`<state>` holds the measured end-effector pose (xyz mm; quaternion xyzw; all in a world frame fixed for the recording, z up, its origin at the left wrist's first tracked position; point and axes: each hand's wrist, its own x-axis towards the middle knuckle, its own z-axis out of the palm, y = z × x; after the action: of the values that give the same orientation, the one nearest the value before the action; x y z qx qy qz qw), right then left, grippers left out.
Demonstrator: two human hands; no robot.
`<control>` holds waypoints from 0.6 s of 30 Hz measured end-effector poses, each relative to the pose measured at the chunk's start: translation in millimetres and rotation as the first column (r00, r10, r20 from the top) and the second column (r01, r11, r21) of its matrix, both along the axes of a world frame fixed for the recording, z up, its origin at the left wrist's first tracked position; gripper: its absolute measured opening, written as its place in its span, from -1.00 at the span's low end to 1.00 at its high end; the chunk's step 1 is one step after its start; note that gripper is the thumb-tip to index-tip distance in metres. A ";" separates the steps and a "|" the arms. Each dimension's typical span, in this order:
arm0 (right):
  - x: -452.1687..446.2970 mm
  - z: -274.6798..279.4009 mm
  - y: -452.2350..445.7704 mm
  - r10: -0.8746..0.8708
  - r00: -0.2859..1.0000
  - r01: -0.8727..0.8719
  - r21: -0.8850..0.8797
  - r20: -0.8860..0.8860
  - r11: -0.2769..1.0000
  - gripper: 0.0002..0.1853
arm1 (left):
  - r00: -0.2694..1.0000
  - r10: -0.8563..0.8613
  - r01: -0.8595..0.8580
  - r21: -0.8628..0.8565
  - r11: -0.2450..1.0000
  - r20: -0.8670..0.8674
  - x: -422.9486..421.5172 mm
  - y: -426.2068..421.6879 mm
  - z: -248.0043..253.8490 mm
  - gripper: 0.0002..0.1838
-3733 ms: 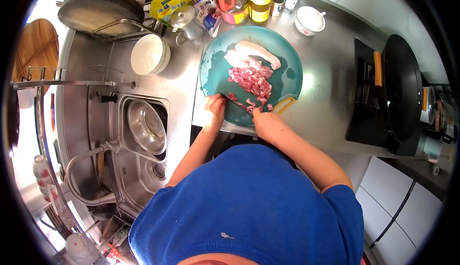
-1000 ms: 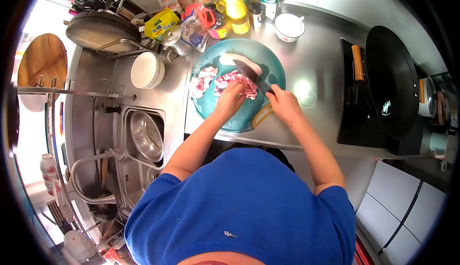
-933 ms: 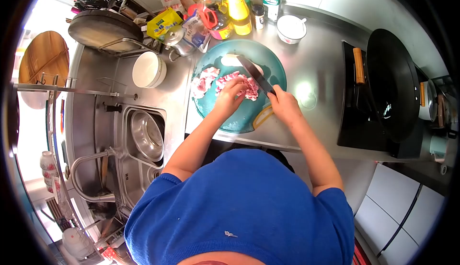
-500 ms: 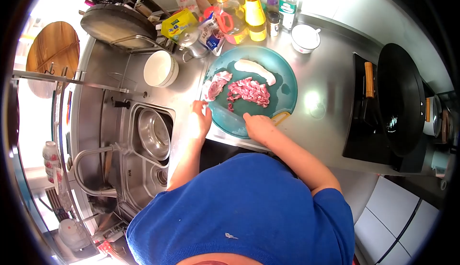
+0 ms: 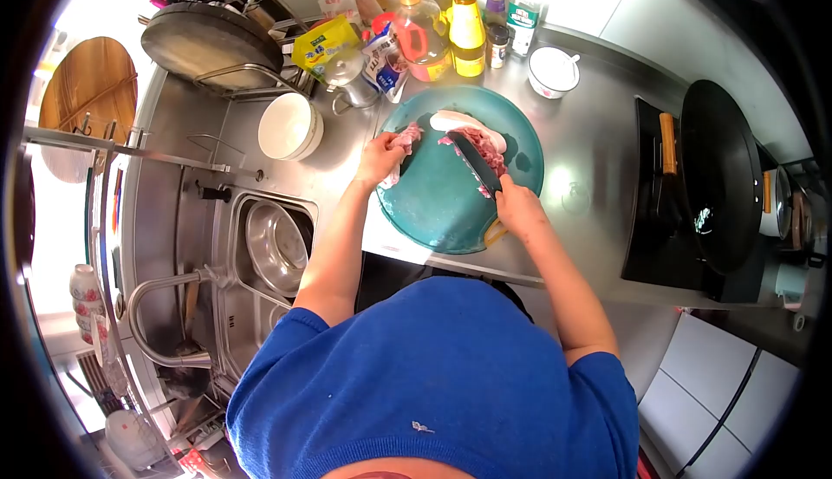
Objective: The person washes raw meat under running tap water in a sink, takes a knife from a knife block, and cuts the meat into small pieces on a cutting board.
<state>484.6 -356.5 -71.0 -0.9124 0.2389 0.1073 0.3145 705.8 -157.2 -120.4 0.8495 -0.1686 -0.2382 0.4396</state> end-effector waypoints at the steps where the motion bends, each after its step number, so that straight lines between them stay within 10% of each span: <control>1: -1.4 0.3 0.7 0.001 1.000 -0.001 0.011 0.002 1.000 -0.79 | 1.000 -0.009 0.009 0.004 1.000 -0.003 -2.9 2.8 9.8 -0.68; 5: -2.2 -2.5 4.1 -0.007 1.000 0.007 0.019 0.026 1.000 -0.80 | 0.923 -0.151 -0.002 -0.400 0.917 -0.353 -27.3 5.6 60.5 -0.71; 9: -2.5 -6.3 4.5 -0.015 0.999 0.014 0.006 0.038 1.000 -0.80 | 0.959 -0.085 -0.042 -0.432 0.901 -0.270 -39.8 1.3 83.7 -0.68; 11: -3.1 -7.9 4.6 -0.011 0.998 0.012 -0.010 0.058 1.000 -0.81 | 0.992 -0.081 0.115 -0.457 0.882 0.092 -47.7 -2.5 88.1 -0.68; 14: -2.7 -9.5 5.1 0.001 0.998 0.000 -0.018 0.063 1.000 -0.81 | 0.828 -0.292 0.326 0.012 0.945 0.478 -69.3 -1.1 80.5 -0.54; 18: -3.3 -1.1 6.4 0.028 0.999 -0.028 -0.015 0.046 0.999 -0.82 | 0.609 -0.572 0.389 0.421 0.819 0.550 -98.6 17.3 13.8 -0.45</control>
<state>481.3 -350.2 -72.2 -0.9202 0.2195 0.0887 0.3117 607.2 -139.9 -106.7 0.8489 -0.5020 -0.0555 0.1556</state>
